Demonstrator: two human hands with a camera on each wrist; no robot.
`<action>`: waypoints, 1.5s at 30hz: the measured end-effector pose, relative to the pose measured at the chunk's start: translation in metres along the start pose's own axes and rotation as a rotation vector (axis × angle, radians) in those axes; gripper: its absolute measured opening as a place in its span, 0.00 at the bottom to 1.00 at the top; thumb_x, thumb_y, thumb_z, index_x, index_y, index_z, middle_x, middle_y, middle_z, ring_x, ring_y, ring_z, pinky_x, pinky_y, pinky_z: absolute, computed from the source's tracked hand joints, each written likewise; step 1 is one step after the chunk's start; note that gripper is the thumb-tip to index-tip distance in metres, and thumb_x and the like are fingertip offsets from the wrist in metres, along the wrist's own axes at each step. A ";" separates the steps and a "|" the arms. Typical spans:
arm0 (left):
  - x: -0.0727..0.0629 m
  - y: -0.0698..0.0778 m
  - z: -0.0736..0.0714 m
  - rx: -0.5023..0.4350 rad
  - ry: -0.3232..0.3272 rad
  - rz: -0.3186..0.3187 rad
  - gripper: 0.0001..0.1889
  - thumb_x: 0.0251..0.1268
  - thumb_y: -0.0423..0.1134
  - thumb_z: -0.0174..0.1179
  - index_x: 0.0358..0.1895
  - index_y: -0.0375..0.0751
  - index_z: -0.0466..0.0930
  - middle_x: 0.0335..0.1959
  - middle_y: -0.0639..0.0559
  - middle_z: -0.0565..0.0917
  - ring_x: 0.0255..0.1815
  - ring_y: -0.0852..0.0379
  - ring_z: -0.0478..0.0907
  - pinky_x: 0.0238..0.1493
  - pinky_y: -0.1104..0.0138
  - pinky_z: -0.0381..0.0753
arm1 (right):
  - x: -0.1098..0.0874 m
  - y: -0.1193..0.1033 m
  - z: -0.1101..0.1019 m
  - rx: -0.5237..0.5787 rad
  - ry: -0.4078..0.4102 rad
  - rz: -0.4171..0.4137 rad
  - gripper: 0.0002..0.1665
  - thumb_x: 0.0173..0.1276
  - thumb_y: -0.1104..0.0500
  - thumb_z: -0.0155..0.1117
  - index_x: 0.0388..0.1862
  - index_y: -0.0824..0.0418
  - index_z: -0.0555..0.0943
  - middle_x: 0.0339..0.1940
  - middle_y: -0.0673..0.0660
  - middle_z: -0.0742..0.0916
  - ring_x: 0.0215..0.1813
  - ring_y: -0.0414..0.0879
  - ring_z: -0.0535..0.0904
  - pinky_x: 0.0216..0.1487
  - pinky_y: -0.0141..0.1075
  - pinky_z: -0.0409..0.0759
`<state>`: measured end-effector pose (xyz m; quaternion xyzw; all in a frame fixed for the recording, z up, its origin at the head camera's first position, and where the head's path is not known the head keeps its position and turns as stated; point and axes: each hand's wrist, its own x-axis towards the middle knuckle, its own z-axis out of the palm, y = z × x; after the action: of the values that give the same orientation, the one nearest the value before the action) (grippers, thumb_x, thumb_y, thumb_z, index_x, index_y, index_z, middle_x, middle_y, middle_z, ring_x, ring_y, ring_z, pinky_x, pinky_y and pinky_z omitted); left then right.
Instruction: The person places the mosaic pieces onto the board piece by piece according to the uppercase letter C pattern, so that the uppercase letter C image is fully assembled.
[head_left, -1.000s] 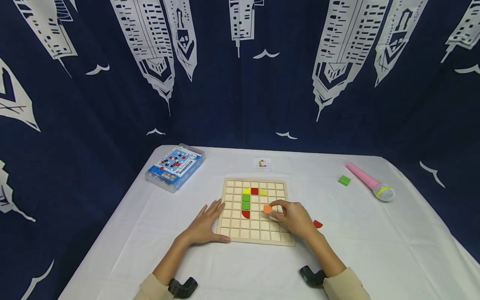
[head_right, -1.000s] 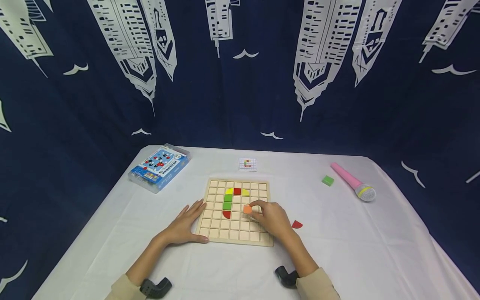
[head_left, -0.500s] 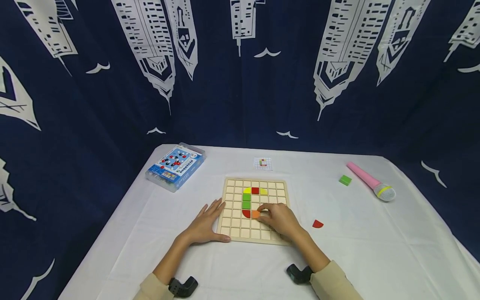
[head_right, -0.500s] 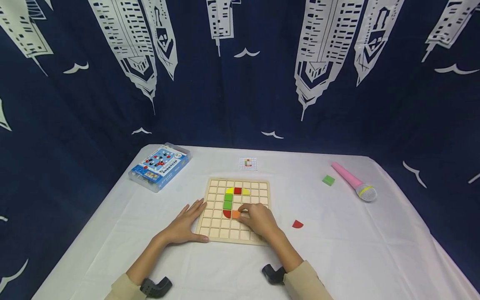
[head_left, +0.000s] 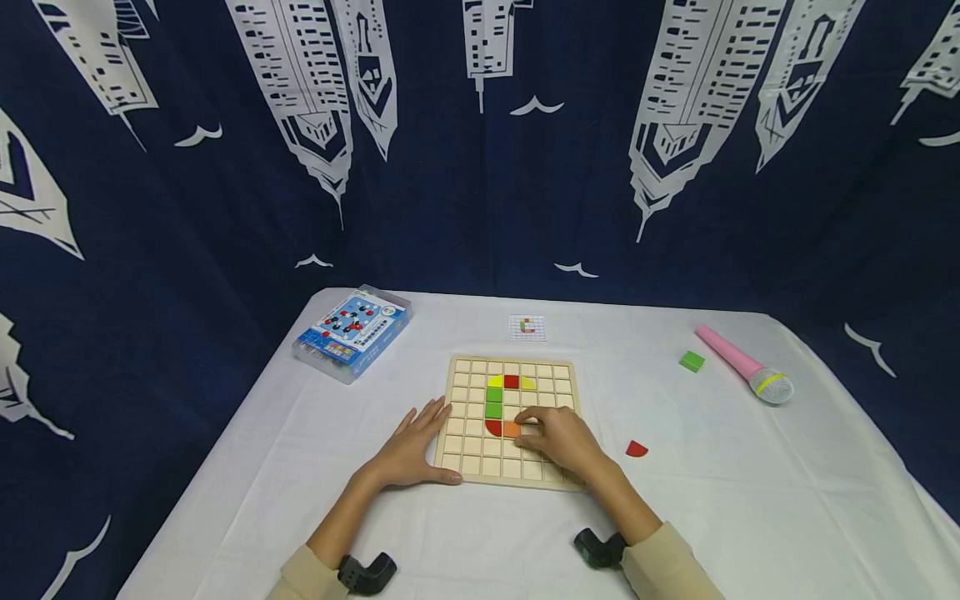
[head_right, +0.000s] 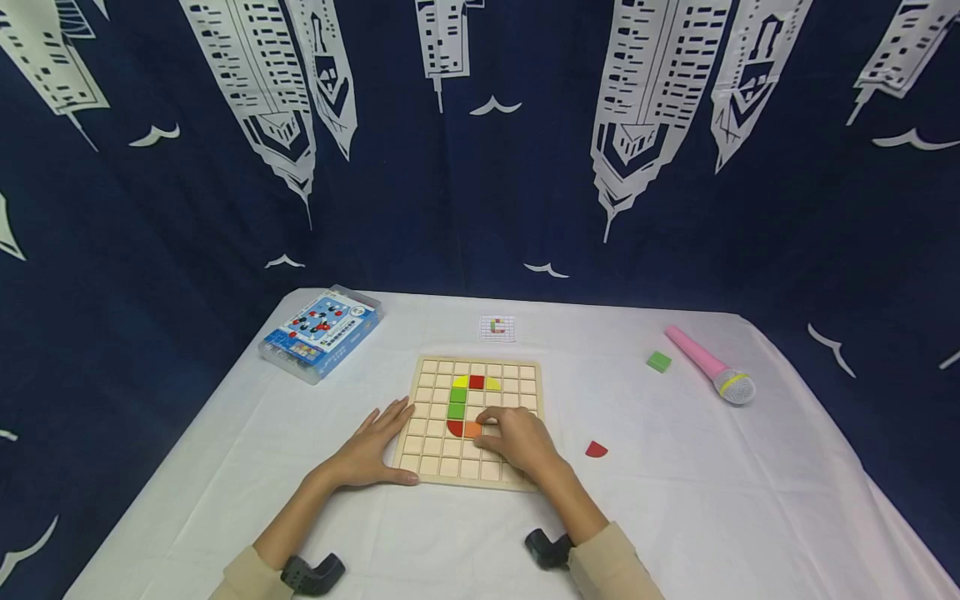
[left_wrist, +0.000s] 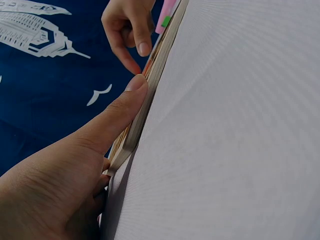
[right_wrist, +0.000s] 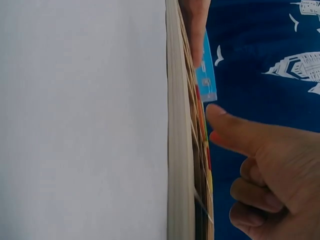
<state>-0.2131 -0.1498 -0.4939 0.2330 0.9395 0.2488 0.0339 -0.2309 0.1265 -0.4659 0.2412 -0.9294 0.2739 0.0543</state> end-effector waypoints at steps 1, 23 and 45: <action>0.000 0.000 0.000 -0.002 0.000 -0.001 0.61 0.36 0.71 0.64 0.72 0.39 0.49 0.74 0.45 0.48 0.73 0.49 0.40 0.71 0.54 0.36 | -0.002 0.001 -0.002 0.011 -0.005 0.006 0.17 0.52 0.50 0.72 0.40 0.54 0.84 0.08 0.41 0.67 0.15 0.34 0.56 0.18 0.28 0.60; 0.002 0.000 -0.001 0.004 -0.001 0.009 0.61 0.37 0.70 0.65 0.72 0.38 0.49 0.73 0.44 0.48 0.73 0.50 0.39 0.71 0.55 0.35 | -0.090 0.092 -0.079 -0.049 0.116 0.221 0.18 0.50 0.54 0.74 0.40 0.58 0.84 0.12 0.46 0.65 0.16 0.36 0.54 0.15 0.29 0.56; 0.002 0.002 0.000 -0.007 -0.006 -0.010 0.61 0.36 0.69 0.66 0.72 0.39 0.49 0.73 0.45 0.48 0.73 0.50 0.39 0.71 0.56 0.35 | -0.065 0.096 -0.059 0.043 0.131 0.149 0.13 0.54 0.53 0.72 0.37 0.55 0.83 0.11 0.45 0.64 0.16 0.36 0.55 0.15 0.29 0.55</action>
<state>-0.2138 -0.1472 -0.4926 0.2291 0.9396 0.2513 0.0390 -0.2214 0.2561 -0.4776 0.1538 -0.9332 0.3124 0.0894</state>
